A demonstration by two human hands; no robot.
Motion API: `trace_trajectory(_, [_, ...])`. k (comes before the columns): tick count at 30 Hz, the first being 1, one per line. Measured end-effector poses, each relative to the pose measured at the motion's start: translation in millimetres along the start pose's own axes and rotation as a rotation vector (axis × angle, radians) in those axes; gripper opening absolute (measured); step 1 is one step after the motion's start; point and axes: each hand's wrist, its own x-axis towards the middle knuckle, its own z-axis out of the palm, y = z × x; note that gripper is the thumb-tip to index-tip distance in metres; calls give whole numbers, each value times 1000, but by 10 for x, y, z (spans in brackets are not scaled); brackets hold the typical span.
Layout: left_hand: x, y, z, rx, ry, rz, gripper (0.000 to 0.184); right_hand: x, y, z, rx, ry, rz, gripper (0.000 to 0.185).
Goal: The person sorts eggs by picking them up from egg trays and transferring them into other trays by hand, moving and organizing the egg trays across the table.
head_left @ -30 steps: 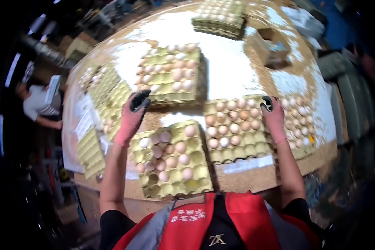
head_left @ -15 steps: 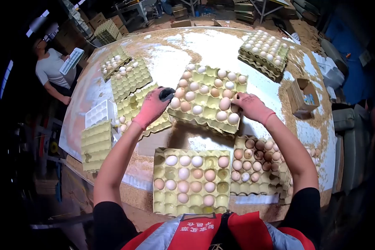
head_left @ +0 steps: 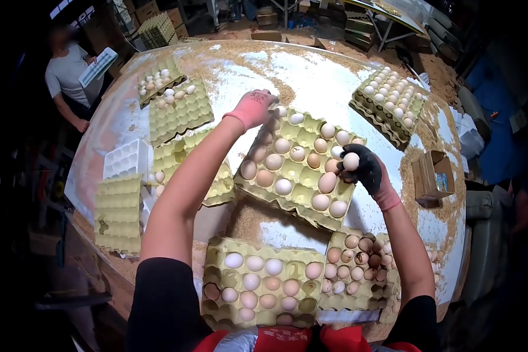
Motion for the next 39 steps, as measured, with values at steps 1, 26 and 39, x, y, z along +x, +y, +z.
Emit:
trace_trajectory(1, [81, 50, -1, -69, -65, -101, 45, 158, 30, 41, -165, -52, -98, 36])
trace_trajectory(26, [-584, -361, -101, -2578, 139, -521, 41, 1352, 70, 1243, -1166, -308, -433, 41])
trace_trajectory(39, [-1107, 231, -318, -253, -145, -178, 32, 1434, 5, 1281, -1542, -286, -581, 41])
